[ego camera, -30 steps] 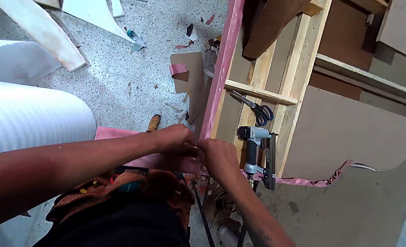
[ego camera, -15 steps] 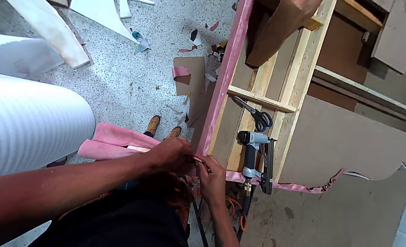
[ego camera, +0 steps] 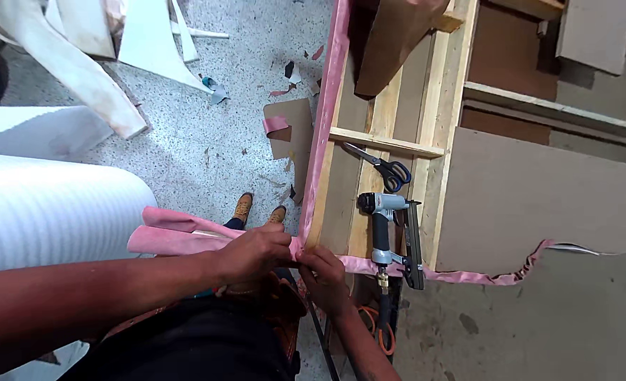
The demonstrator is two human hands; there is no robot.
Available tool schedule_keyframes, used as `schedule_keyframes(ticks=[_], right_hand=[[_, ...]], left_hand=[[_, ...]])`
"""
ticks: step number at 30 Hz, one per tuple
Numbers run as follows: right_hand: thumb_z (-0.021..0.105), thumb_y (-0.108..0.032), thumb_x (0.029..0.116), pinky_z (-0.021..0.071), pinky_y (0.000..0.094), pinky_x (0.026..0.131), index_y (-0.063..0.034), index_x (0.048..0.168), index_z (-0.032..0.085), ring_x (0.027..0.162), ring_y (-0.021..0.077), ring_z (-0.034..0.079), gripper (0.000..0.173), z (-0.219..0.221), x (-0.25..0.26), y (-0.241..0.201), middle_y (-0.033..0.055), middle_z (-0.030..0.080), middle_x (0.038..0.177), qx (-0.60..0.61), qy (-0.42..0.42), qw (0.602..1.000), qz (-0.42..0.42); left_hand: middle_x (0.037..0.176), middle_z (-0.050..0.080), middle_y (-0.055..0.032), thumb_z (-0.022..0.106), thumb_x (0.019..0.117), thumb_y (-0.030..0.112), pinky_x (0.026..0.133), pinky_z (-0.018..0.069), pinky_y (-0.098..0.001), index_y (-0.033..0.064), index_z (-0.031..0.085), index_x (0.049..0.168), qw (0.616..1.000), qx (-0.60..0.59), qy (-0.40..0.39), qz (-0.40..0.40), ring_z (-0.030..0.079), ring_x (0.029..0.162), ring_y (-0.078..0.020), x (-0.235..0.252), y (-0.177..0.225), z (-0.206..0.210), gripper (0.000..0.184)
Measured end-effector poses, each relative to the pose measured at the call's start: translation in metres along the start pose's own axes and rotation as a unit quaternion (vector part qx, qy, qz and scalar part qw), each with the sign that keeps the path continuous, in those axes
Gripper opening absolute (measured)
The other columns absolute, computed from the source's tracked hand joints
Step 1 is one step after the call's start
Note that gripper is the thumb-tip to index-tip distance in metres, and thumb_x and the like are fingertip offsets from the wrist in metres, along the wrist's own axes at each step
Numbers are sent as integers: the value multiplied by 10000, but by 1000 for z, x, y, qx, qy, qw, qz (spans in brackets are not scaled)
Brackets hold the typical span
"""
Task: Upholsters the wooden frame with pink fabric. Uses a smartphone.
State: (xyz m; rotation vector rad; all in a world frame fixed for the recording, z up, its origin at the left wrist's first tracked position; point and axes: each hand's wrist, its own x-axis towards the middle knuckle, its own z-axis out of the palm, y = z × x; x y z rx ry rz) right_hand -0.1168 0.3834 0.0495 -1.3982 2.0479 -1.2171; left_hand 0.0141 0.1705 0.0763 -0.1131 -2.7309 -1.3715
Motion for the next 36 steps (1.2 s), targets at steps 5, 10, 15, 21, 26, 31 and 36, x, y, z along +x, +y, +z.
schedule_keyframes(ticks=[5, 10, 15, 21, 26, 31, 36], right_hand=[[667, -104, 928, 562, 305, 768, -201, 959, 782, 890, 108, 621, 154, -3, -8, -6, -35, 636, 888, -56, -14, 998, -14], [655, -190, 911, 571, 378, 869, -185, 988, 786, 1049, 159, 638, 152, -61, 13, -23, 3, 672, 1059, -168, 111, 971, 128], [737, -409, 900, 532, 590, 920, -167, 1364, 618, 1208, 345, 575, 536, -115, 27, 8, 157, 517, 1402, -280, 134, 891, 330], [843, -252, 787, 559, 641, 825, -124, 1426, 530, 1114, 425, 620, 724, -114, 59, 21, 222, 503, 1403, -314, 71, 863, 388], [648, -351, 931, 600, 547, 601, -135, 1416, 466, 699, 298, 701, 561, -131, 63, -76, 123, 695, 926, -222, 64, 851, 472], [563, -328, 1027, 631, 404, 517, -48, 1239, 545, 569, 207, 687, 352, -62, 26, -177, 43, 688, 730, -55, 55, 869, 489], [563, -297, 1027, 622, 356, 486, -63, 1194, 546, 532, 170, 670, 288, 5, 0, -190, -4, 665, 672, -28, 94, 873, 477]], left_hand=[[868, 585, 10, 620, 1003, 159, 766, 512, -304, 147, 717, 854, 999, 35, -34, 12, 569, 882, -155, 0, 2, 0, 177], [1030, 608, 10, 584, 1025, 162, 815, 512, -305, 223, 761, 1065, 997, 57, -56, 17, 569, 939, -147, -6, 3, -2, 191], [1139, 606, 14, 545, 1035, 235, 777, 474, -369, 358, 705, 1246, 984, 152, -85, 29, 573, 965, -174, -15, 1, -10, 292], [1386, 573, -36, 565, 1012, 351, 947, 498, -499, 462, 610, 1365, 979, 154, -116, 61, 551, 1256, -267, -24, -19, -13, 373], [1607, 379, -119, 586, 1022, 262, 897, 536, -536, 462, 400, 1539, 962, 93, -255, 16, 572, 1240, -373, -23, -23, -21, 584], [1615, 330, -194, 546, 1027, 185, 870, 548, -546, 415, 343, 1583, 950, 86, -298, 21, 564, 1225, -434, -17, -24, -23, 635], [1607, 331, -199, 522, 1023, 129, 858, 544, -519, 378, 366, 1581, 945, 84, -316, 18, 568, 1202, -420, -16, -20, -32, 630]])
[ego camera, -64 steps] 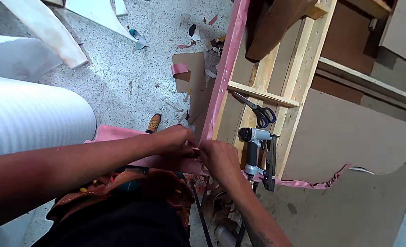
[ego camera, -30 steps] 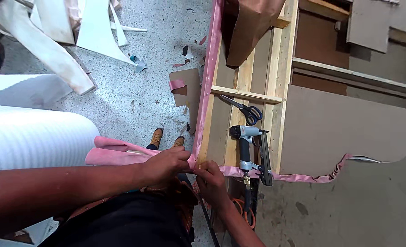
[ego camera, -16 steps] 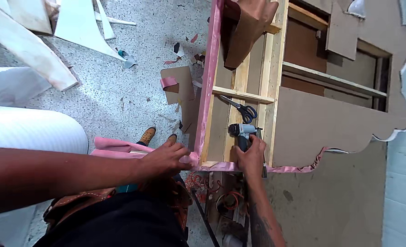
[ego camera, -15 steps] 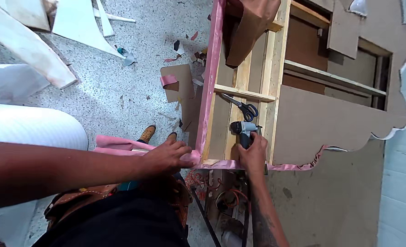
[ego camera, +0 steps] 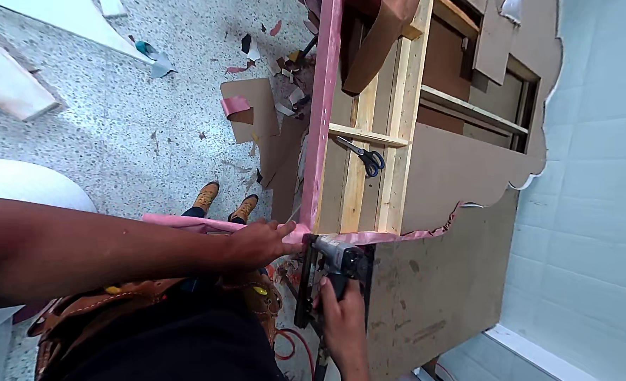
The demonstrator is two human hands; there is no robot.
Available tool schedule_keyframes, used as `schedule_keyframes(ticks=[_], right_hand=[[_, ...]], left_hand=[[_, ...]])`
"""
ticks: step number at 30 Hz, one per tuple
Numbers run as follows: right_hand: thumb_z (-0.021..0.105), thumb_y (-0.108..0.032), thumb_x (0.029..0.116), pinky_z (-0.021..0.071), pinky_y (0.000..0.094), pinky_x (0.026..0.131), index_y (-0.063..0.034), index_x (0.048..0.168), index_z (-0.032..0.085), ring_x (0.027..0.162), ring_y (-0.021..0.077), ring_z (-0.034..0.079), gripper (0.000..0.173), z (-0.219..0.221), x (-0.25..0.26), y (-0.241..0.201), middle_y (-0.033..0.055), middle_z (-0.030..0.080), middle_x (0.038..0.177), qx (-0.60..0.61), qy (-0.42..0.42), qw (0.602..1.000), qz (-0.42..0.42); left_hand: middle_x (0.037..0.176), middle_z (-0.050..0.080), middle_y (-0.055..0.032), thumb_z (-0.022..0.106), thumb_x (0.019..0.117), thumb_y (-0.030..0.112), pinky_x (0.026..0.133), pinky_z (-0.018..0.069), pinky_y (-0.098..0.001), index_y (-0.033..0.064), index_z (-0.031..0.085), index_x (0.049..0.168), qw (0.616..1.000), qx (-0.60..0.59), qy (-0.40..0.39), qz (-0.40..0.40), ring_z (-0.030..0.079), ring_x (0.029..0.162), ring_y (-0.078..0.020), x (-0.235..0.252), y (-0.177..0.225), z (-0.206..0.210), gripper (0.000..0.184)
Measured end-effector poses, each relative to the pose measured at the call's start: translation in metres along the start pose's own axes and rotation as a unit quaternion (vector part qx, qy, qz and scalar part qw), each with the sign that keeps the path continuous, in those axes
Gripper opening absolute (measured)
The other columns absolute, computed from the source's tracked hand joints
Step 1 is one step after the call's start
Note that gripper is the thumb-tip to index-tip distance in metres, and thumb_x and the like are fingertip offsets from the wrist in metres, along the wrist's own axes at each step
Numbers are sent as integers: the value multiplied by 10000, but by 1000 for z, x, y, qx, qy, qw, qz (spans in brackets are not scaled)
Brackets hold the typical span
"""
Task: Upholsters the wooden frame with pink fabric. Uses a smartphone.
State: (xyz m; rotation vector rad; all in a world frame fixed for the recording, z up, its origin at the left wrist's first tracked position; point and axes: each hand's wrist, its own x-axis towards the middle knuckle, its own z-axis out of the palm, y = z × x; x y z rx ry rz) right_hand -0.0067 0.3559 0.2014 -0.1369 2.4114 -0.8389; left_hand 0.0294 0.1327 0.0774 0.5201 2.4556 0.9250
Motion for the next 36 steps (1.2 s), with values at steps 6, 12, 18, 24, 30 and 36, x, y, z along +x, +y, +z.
schedule_keyframes(ticks=[6, 12, 18, 24, 30, 36], right_hand=[[589, -310, 997, 609, 332, 477, -95, 1180, 556, 523, 134, 653, 284, 10, -10, 12, -33, 664, 694, -33, -7, 999, 9], [596, -307, 981, 618, 320, 540, -127, 1217, 578, 583, 77, 657, 297, 18, -9, 8, -65, 677, 782, -132, -9, 991, 6], [598, -272, 970, 604, 298, 570, -160, 1193, 617, 635, 51, 657, 249, 14, -3, 5, -80, 687, 827, -149, -19, 989, -8], [606, -320, 995, 614, 348, 483, -108, 1125, 599, 518, 132, 652, 249, -7, -11, 20, -36, 670, 693, -63, -14, 998, 19], [609, -338, 991, 626, 337, 519, -120, 1139, 598, 554, 108, 661, 264, -12, -2, 25, -53, 679, 737, -91, -22, 996, -4], [605, -311, 968, 624, 328, 571, -137, 1196, 598, 607, 73, 663, 286, -8, 4, 25, -64, 680, 800, -167, -36, 985, -13]], left_hand=[[1604, 341, -185, 532, 1017, 118, 870, 550, -513, 333, 495, 1493, 1000, -1, 3, 5, 560, 1222, -416, 2, -3, 2, 524], [1622, 319, -169, 528, 1034, 178, 878, 547, -507, 305, 528, 1474, 1000, -6, 3, 11, 547, 1244, -403, 3, -7, 5, 458], [1646, 280, -168, 537, 1036, 189, 903, 544, -503, 338, 504, 1490, 999, 3, 18, 30, 536, 1262, -411, 4, -12, 11, 480], [1662, 239, -174, 585, 988, 177, 924, 527, -524, 402, 370, 1572, 1000, -21, -7, 11, 483, 1317, -435, -1, -5, -1, 662], [1648, 255, -195, 633, 948, 138, 922, 530, -532, 398, 383, 1569, 1000, -26, -9, 11, 477, 1318, -444, 1, -4, 1, 718], [1634, 284, -202, 652, 937, 122, 950, 528, -528, 413, 447, 1528, 999, -32, -1, 26, 480, 1330, -437, 3, -11, 6, 691]])
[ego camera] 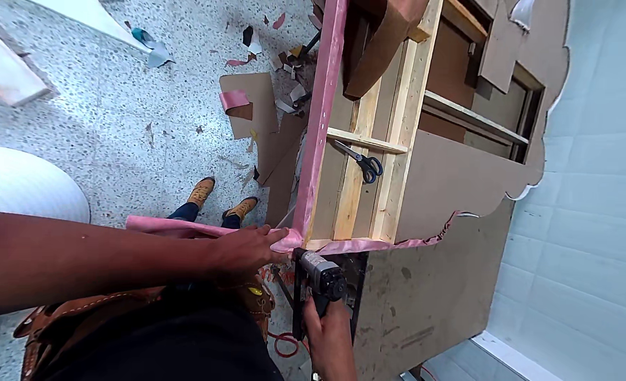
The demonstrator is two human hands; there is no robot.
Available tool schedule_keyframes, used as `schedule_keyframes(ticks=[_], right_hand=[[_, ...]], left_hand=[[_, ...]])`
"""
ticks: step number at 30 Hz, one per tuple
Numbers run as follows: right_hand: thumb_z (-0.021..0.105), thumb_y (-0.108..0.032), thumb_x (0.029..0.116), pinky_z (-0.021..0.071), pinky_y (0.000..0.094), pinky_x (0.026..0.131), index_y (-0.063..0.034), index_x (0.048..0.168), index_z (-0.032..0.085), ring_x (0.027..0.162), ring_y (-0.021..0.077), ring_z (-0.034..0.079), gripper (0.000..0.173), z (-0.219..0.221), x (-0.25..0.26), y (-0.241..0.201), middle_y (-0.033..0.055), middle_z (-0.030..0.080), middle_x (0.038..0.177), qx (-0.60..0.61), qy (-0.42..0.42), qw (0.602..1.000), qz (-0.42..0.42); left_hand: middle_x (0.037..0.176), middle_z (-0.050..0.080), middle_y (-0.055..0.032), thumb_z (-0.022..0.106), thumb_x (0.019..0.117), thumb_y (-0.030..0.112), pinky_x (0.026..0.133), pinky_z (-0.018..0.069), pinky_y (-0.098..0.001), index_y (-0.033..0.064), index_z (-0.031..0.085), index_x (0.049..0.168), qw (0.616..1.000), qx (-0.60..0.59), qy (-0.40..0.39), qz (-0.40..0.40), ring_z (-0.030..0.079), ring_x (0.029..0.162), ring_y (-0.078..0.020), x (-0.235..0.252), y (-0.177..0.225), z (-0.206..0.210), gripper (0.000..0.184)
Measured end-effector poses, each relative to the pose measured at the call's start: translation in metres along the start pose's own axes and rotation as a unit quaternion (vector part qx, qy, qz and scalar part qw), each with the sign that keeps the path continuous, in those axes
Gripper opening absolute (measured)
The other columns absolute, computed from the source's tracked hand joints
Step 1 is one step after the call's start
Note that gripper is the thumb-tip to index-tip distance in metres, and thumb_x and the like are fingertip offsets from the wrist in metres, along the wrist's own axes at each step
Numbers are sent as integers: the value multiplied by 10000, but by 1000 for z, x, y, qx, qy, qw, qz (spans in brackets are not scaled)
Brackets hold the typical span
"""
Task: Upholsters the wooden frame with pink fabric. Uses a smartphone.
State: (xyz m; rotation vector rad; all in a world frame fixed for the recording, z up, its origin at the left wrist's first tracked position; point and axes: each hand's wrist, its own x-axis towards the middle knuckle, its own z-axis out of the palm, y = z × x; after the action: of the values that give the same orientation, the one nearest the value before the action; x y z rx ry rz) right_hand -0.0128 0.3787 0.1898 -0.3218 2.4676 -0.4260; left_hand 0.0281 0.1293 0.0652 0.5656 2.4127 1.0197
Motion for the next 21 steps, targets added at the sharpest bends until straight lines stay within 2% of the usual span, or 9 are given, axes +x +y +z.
schedule_keyframes(ticks=[5, 8, 11, 12, 13, 15, 18, 20, 21], right_hand=[[618, -269, 949, 606, 326, 578, -170, 1192, 622, 629, 63, 655, 262, -2, 5, -9, -69, 685, 822, -18, -11, 1000, -13], [613, -286, 994, 626, 358, 526, -126, 1192, 596, 558, 126, 669, 255, -22, 9, -10, -29, 688, 740, 60, -49, 996, 32], [645, -284, 977, 625, 395, 502, -64, 1188, 585, 550, 177, 683, 311, -49, 26, 0, 26, 701, 732, 80, 24, 996, 33], [665, -319, 956, 638, 400, 563, -75, 1220, 601, 631, 160, 697, 366, -60, 39, 10, 24, 706, 843, 27, 68, 997, 13], [677, -355, 939, 639, 427, 692, -75, 1274, 606, 797, 171, 703, 442, -72, 55, 22, 53, 684, 1030, -31, 99, 995, -8], [700, -392, 923, 567, 504, 925, -53, 1357, 587, 1128, 275, 623, 562, -96, 92, 44, 155, 585, 1296, -108, 132, 984, -44], [693, -407, 921, 475, 547, 1078, -65, 1493, 508, 1356, 343, 498, 691, -112, 140, 59, 198, 477, 1496, -132, 133, 978, -87], [605, -481, 965, 455, 525, 1116, -123, 1441, 585, 1422, 289, 458, 596, -115, 136, 45, 123, 461, 1555, -80, 105, 982, -138], [563, -484, 996, 491, 486, 1086, -136, 1375, 643, 1389, 251, 498, 521, -119, 121, 28, 82, 507, 1523, -9, 88, 980, -177]], left_hand=[[1670, 233, -183, 664, 937, 205, 1062, 466, -559, 382, 533, 1478, 999, -37, -22, -6, 411, 1408, -455, -10, -1, -9, 584], [1670, 245, -164, 676, 935, 306, 1091, 443, -544, 390, 532, 1478, 999, -42, -17, 4, 405, 1421, -430, -16, 0, -13, 568], [1656, 308, -132, 670, 916, 287, 1137, 411, -536, 343, 554, 1468, 997, -73, 31, 8, 402, 1451, -382, -25, 1, -15, 567], [1631, 365, -121, 679, 916, 290, 1140, 416, -522, 322, 567, 1460, 995, -84, 58, 9, 424, 1445, -352, -28, 3, -13, 556], [1593, 429, -104, 685, 918, 301, 1137, 429, -504, 305, 577, 1451, 992, -90, 87, 10, 456, 1429, -317, -29, 7, -12, 543], [1502, 539, -53, 672, 942, 320, 1115, 456, -467, 276, 579, 1447, 987, -103, 126, 5, 523, 1368, -247, -27, 18, -12, 515], [1347, 641, 11, 646, 979, 308, 1082, 489, -424, 249, 606, 1397, 975, -133, 179, -17, 588, 1271, -164, -23, 37, -24, 424], [1297, 660, 48, 638, 978, 301, 1074, 493, -393, 262, 638, 1354, 965, -149, 212, -43, 595, 1238, -118, -19, 50, -26, 378], [1276, 666, 63, 634, 977, 302, 1067, 496, -381, 269, 652, 1335, 960, -152, 229, -51, 599, 1222, -99, -15, 56, -25, 360]])
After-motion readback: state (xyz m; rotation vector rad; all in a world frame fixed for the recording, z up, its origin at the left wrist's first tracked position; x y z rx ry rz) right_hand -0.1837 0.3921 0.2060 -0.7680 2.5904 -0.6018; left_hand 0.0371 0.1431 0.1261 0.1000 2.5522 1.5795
